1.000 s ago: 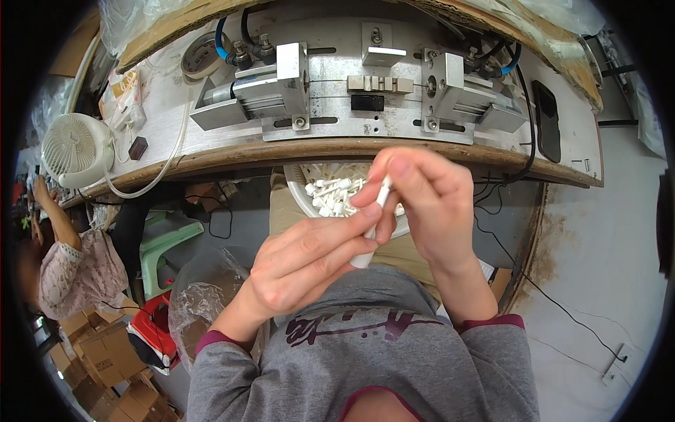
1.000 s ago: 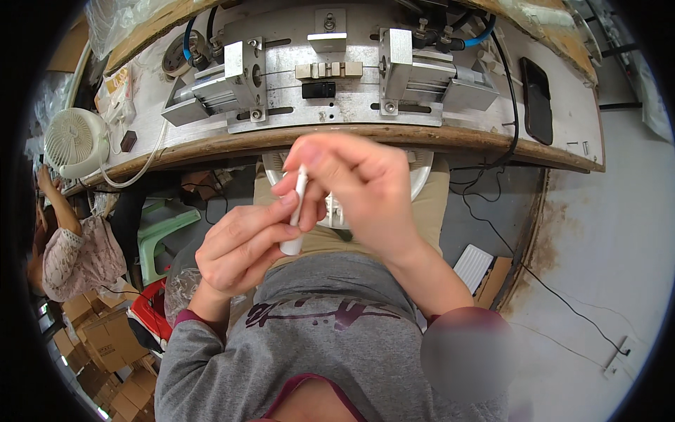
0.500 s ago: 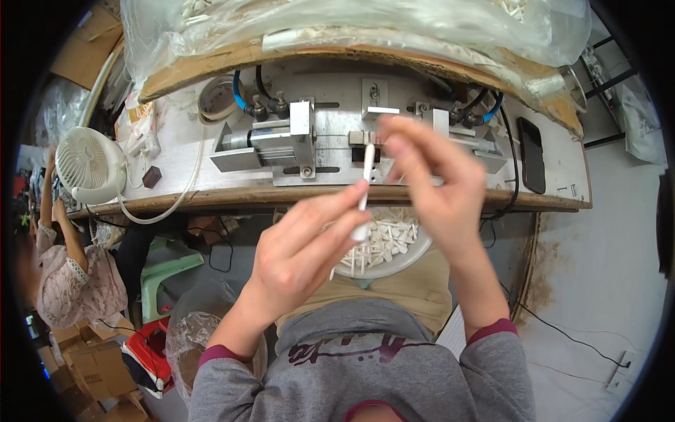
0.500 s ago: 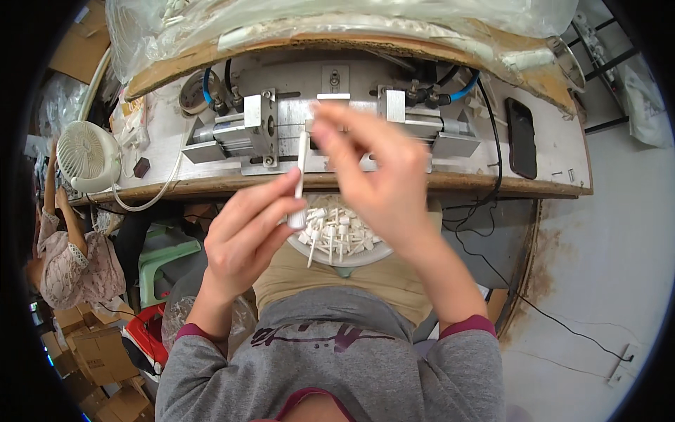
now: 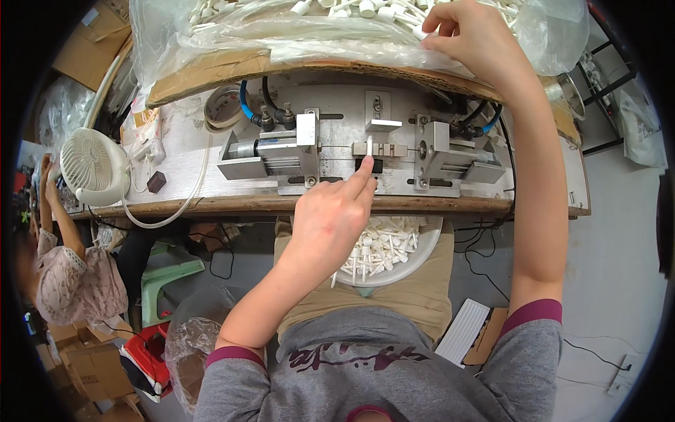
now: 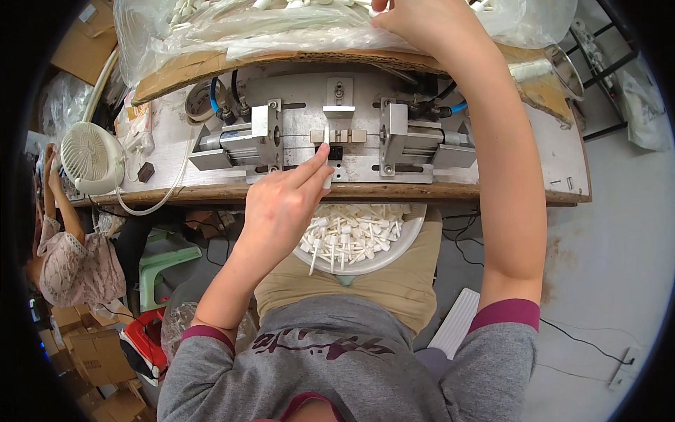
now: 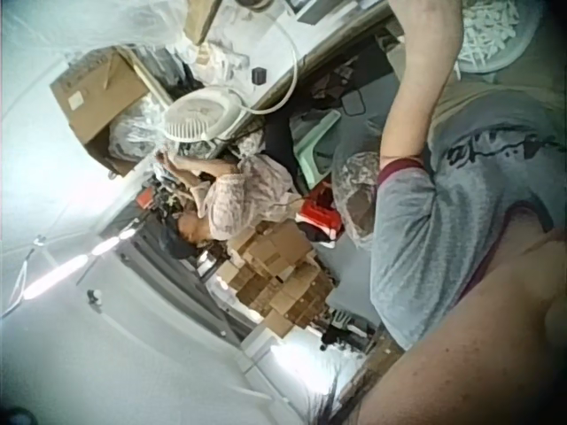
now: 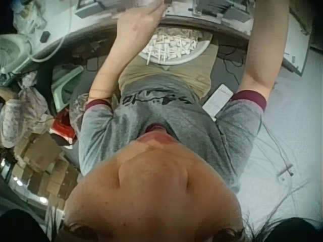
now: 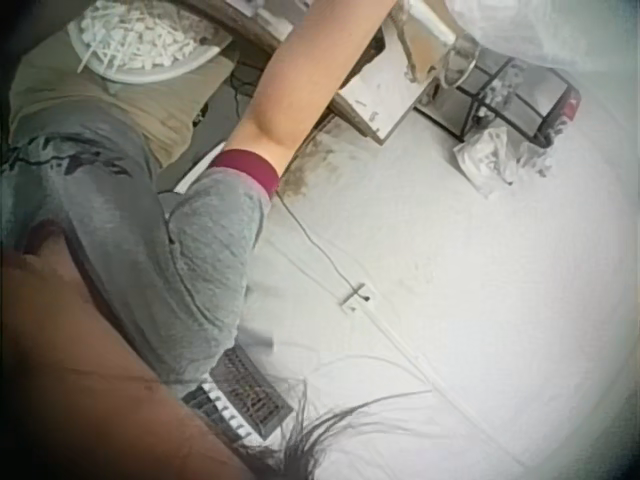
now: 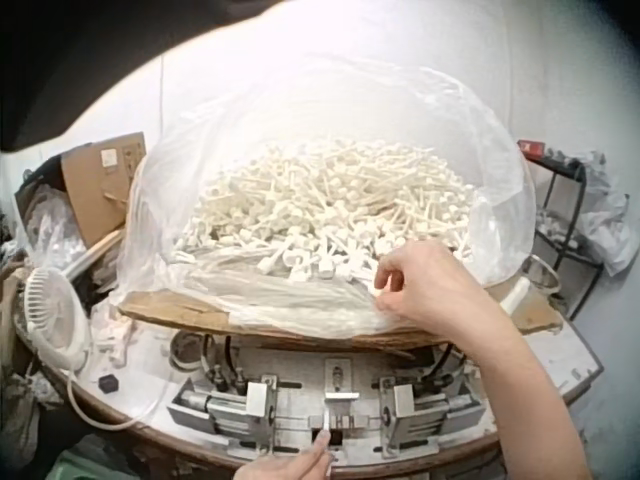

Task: Assembling small white plastic components by placing them into a specialized press machine at a workbench.

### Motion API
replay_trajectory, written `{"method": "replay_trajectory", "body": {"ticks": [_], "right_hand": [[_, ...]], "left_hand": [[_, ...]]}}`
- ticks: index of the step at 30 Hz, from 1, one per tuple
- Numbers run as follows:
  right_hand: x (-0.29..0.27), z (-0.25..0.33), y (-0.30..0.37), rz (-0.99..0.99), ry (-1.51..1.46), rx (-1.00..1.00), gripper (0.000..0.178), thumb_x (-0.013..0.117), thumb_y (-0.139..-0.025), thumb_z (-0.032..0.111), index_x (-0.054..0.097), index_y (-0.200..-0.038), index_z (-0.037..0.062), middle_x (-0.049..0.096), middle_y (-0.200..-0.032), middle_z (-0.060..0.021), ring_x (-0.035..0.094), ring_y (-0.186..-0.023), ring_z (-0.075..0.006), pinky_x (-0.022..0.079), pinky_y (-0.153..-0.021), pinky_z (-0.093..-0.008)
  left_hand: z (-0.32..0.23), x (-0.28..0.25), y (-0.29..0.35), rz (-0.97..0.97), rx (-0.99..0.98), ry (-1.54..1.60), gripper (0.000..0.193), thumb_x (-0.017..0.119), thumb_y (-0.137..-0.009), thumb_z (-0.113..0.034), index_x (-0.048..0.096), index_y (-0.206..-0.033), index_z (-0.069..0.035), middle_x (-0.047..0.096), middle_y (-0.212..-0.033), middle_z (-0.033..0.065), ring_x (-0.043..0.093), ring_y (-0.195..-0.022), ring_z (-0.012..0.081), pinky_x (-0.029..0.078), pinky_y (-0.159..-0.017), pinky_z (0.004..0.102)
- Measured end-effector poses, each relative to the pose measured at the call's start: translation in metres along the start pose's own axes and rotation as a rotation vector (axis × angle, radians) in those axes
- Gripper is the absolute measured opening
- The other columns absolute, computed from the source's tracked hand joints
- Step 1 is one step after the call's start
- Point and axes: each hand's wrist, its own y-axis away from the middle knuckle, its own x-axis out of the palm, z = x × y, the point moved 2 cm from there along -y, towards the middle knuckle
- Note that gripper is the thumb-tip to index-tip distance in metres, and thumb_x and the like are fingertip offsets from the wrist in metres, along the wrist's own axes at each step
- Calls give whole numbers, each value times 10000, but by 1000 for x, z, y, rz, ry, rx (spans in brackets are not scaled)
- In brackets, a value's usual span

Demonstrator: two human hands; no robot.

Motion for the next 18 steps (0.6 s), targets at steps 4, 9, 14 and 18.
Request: {"method": "replay_trajectory", "body": {"ticks": [4, 9, 14, 18], "right_hand": [[15, -9, -10, -174, 181, -114, 370, 777, -783, 214, 736, -1063, -25, 740, -1025, -237, 722, -957, -342, 564, -825, -404], [24, -24, -18, -78, -44, 0, 391, 787, -792, 254, 720, -1058, -26, 737, -1005, -233, 718, -951, -339, 563, -827, -408], [35, -31, -13, -163, -155, -19, 285, 774, -870, 267, 771, -1062, 56, 755, -933, -107, 697, -847, -204, 556, -762, -341], [44, -35, -7, -196, -124, -73, 343, 793, -862, 348, 792, -1092, 94, 756, -911, -52, 682, -808, -156, 553, -758, -315]], "left_hand": [[3, 2, -10, 6, 3, 15, 264, 783, -817, -131, 730, -1056, -32, 702, -1304, 126, 706, -689, 245, 566, -656, 349], [3, 5, -14, 76, -12, -8, 230, 779, -830, -146, 730, -1031, -44, 701, -1303, 129, 708, -637, 254, 566, -603, 345], [4, 1, -17, 97, -17, 3, 250, 789, -822, -155, 734, -1039, -44, 698, -1310, 130, 722, -660, 258, 572, -608, 342], [4, -14, -25, 132, 19, 25, 276, 803, -829, -183, 745, -1068, -57, 718, -1273, 119, 726, -674, 243, 576, -615, 332]]}}
